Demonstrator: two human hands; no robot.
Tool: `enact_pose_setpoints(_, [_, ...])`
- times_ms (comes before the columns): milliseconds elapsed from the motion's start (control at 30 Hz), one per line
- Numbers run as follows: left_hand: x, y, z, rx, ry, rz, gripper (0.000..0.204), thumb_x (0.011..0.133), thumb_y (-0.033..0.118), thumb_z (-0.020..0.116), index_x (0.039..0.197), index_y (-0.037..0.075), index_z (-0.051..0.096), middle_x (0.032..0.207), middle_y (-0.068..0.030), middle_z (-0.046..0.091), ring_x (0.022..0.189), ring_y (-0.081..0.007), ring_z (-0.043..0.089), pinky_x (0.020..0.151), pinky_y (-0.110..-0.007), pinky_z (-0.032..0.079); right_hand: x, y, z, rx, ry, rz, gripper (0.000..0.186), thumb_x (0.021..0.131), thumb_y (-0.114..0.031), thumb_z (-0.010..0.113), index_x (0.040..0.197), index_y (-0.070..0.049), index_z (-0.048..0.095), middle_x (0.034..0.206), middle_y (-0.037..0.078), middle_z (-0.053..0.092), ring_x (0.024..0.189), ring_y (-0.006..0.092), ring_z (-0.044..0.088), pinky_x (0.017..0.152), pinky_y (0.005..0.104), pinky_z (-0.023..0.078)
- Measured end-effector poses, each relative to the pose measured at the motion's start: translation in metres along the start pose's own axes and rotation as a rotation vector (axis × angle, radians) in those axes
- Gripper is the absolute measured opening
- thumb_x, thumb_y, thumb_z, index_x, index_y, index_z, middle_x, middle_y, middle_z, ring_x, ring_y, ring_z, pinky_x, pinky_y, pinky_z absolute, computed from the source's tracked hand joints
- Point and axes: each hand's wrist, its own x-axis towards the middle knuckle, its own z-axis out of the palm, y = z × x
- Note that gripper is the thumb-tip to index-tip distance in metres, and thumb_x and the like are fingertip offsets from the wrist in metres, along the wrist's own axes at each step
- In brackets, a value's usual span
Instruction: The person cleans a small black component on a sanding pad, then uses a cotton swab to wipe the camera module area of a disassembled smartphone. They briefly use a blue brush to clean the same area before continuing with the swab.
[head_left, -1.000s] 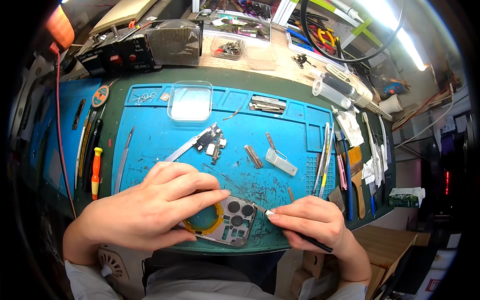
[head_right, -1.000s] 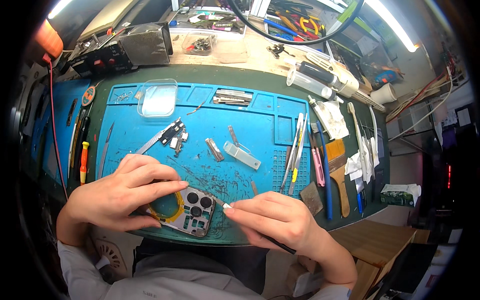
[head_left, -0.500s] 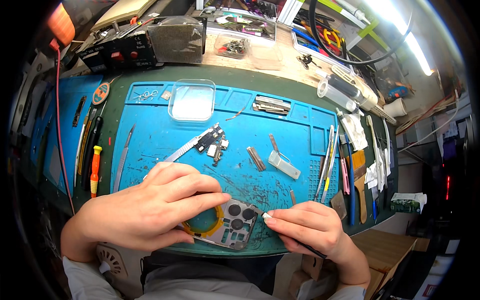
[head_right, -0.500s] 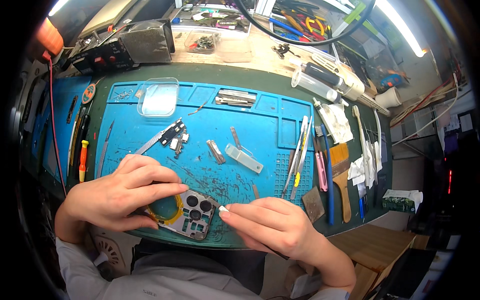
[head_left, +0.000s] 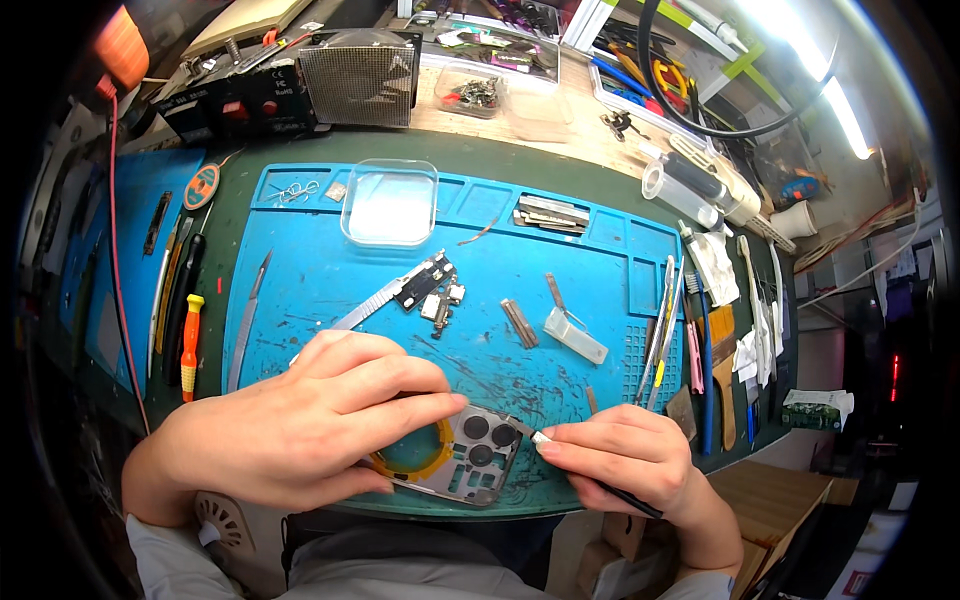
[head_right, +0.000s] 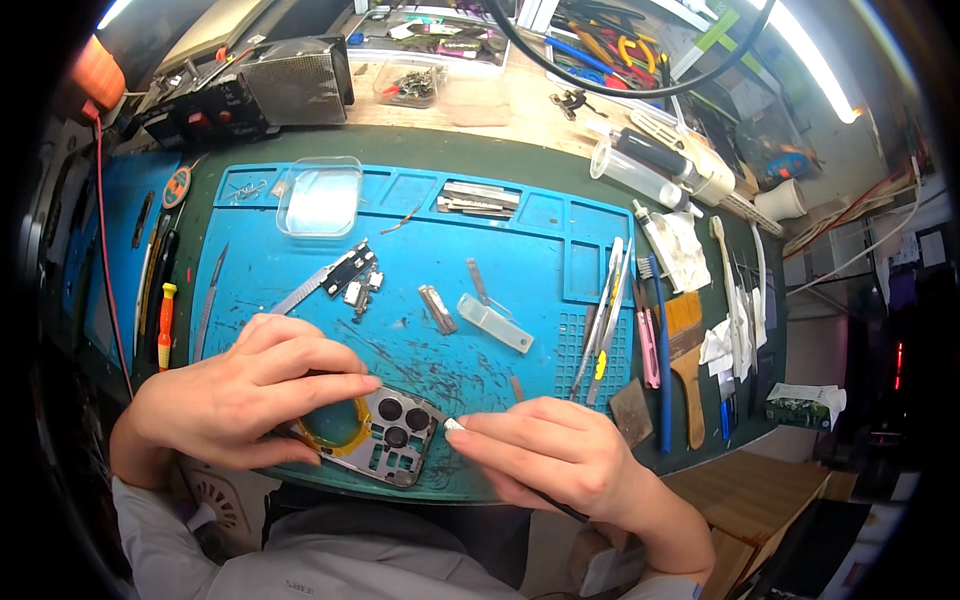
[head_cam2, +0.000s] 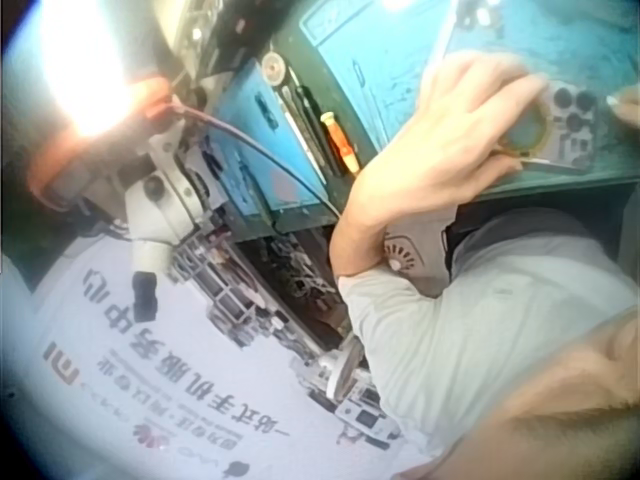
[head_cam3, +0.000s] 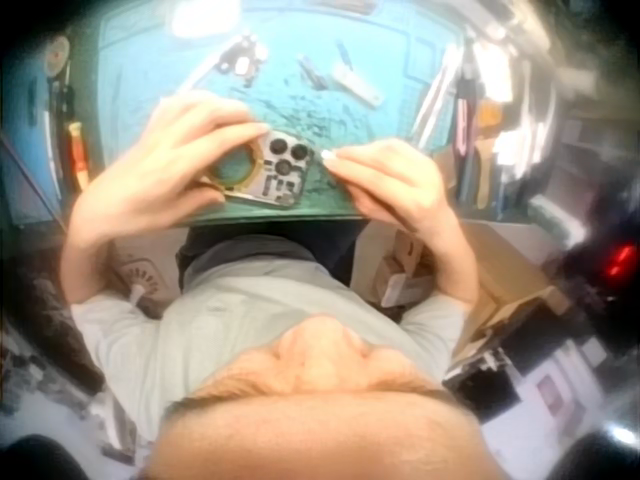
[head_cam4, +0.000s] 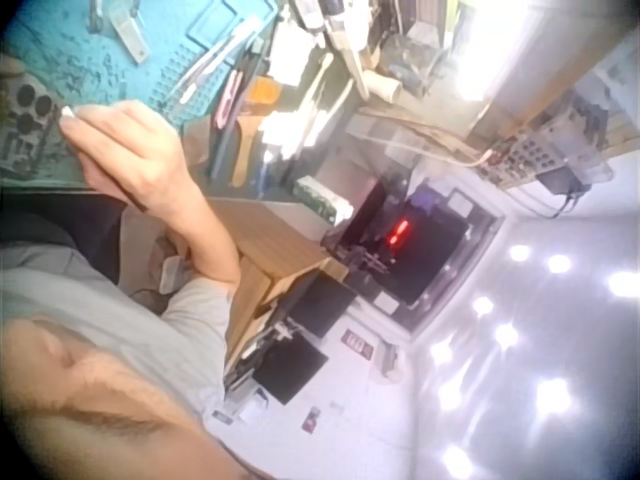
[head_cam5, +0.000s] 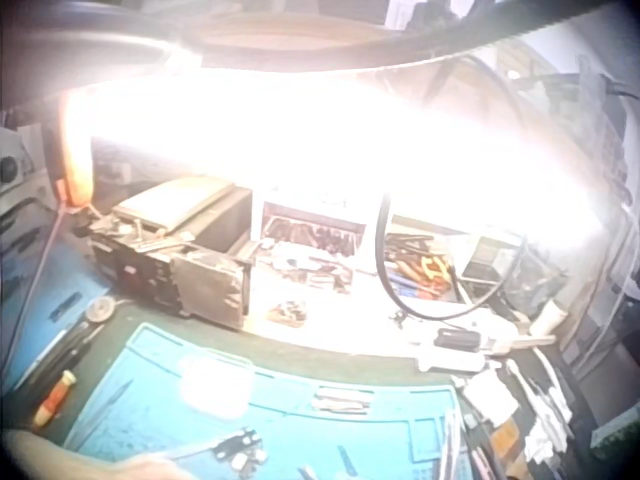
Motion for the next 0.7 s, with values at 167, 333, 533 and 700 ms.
enact_pose_setpoints(167, [-0.0008,-0.0007,0.0009,-0.007,0.01,0.0,0.082,0.082,0.028,0.089,0.154,0.004,0.059,0.145,-0.0113,0.059,0.13,-0.0328,0.054,0.111,-0.047,0.037,0.0043,0.0042,-0.0019,0.049,-0.013,0.007,0.044,0.072,0.007,0.08,0.115,-0.004,0.084,0.112,0.012,0.082,0.083,0.024,0.077,0.071,0.0321,0.061])
enact_pose_setpoints(333, [-0.0006,-0.0008,0.0011,-0.008,0.01,0.001,0.082,0.082,0.028,0.089,0.154,0.004,0.059,0.145,-0.0114,0.059,0.129,-0.033,0.054,0.111,-0.047,0.037,0.0081,0.0063,-0.0053,0.08,-0.036,0.015,0.043,0.073,0.008,0.08,0.115,-0.004,0.084,0.112,0.012,0.082,0.084,0.0241,0.077,0.07,0.0321,0.06])
enact_pose_setpoints(533, [-0.0005,-0.0018,0.0017,-0.012,0.019,0.009,0.081,0.083,0.028,0.089,0.154,0.004,0.059,0.145,-0.0118,0.059,0.129,-0.0327,0.055,0.111,-0.047,0.037,0.0084,0.0085,-0.0047,0.085,-0.032,-0.001,0.043,0.075,0.009,0.082,0.115,-0.004,0.084,0.112,0.012,0.082,0.083,0.0236,0.077,0.068,0.0319,0.058])
enact_pose_setpoints(700, [-0.0011,-0.0021,0.0014,-0.012,0.013,0.006,0.081,0.083,0.028,0.088,0.155,0.004,0.059,0.144,-0.0124,0.06,0.129,-0.0326,0.056,0.11,-0.047,0.037,0.0101,0.01,-0.0059,0.095,-0.042,0.001,0.043,0.075,0.009,0.082,0.116,-0.005,0.084,0.111,0.011,0.082,0.083,0.0229,0.077,0.068,0.0312,0.059])
